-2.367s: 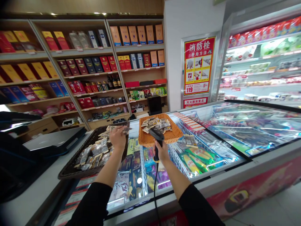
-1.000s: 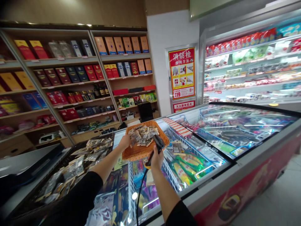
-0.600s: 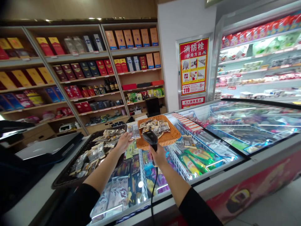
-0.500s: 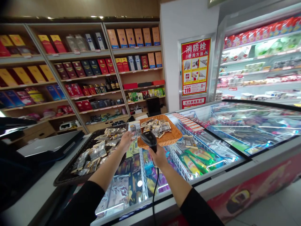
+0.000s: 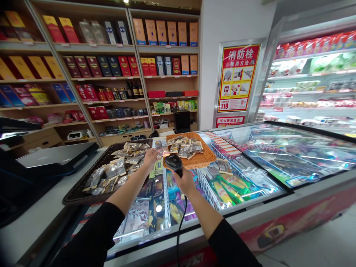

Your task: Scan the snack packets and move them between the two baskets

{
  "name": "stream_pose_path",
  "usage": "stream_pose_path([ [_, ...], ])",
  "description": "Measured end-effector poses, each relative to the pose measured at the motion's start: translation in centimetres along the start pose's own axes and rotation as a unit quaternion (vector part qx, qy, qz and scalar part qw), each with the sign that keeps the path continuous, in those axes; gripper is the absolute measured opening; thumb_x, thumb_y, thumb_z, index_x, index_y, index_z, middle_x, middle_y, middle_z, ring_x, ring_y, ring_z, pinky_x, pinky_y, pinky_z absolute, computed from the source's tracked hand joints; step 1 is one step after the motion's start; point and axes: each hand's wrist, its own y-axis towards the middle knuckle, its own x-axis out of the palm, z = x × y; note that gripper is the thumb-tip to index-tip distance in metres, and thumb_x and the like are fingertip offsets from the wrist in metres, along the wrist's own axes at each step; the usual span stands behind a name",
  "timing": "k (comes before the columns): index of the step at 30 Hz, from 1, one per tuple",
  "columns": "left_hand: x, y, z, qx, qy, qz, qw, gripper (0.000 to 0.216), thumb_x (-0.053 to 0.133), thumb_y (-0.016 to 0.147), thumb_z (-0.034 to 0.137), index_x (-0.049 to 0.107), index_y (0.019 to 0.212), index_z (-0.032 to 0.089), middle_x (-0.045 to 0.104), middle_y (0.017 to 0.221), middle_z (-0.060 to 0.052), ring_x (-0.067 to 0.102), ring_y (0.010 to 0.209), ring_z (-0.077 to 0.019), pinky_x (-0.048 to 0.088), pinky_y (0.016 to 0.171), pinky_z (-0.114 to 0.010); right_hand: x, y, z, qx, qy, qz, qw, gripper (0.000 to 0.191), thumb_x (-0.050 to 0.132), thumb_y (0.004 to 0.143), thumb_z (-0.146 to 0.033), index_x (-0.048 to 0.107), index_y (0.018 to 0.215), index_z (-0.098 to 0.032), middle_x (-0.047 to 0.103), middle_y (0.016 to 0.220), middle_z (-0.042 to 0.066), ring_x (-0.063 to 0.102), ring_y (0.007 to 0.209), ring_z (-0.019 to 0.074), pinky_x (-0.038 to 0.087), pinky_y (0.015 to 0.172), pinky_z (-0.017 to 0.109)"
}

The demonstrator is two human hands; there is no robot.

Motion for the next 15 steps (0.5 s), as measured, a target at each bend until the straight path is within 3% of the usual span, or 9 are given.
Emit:
stream_pose_path([
  [7, -0.1, 0.0, -0.3, 0.005, 0.012, 0.0, 1.0, 0.03, 0.066, 0.071, 0.041, 0.044, 0.076, 0.02, 0.049, 0.059, 0.007, 0.057, 0.064, -0.0103, 0.053, 0.069, -0.027, -0.3, 0.1, -0.6, 0.034, 0.034, -0.023, 0.999, 0.032, 0.064, 0.073, -0.051, 0.057, 0.064, -0.021, 0.047, 0.034, -0.006, 0.042, 0.028, 0.0122, 0.033, 0.035, 0.023],
  [11, -0.4, -0.4, 0.8, 0.066, 0.104, 0.028, 0.992, 0.019, 0.053, 0.082, 0.031, 0.054, 0.096, 0.019, 0.067, 0.083, -0.002, 0.065, 0.083, -0.0162, 0.053, 0.079, -0.031, -0.8, 0.3, -0.5, 0.059, 0.071, -0.039, 0.995, 0.034, 0.065, 0.072, -0.052, 0.054, 0.063, -0.021, 0.048, 0.036, -0.006, 0.041, 0.029, 0.0114, 0.034, 0.034, 0.022],
  [13, -1.4, -1.2, 2.2, 0.134, 0.218, 0.059, 0.965, 0.028, 0.046, 0.085, 0.024, 0.057, 0.11, 0.02, 0.069, 0.103, -0.006, 0.064, 0.098, -0.0187, 0.049, 0.089, -0.033, -1.0, 0.5, -0.1, 0.069, 0.088, -0.036, 0.993, 0.034, 0.065, 0.073, -0.052, 0.053, 0.065, -0.021, 0.05, 0.039, -0.006, 0.041, 0.029, 0.011, 0.034, 0.033, 0.022],
  [15, -3.5, -2.4, 3.8, 0.205, 0.358, 0.087, 0.907, 0.038, 0.04, 0.087, 0.019, 0.059, 0.119, 0.024, 0.066, 0.119, -0.004, 0.059, 0.111, -0.0198, 0.043, 0.099, -0.035, -1.3, 0.8, 0.3, 0.073, 0.1, -0.02, 0.992, 0.034, 0.064, 0.074, -0.052, 0.053, 0.068, -0.02, 0.05, 0.04, -0.007, 0.041, 0.029, 0.0108, 0.033, 0.032, 0.022],
])
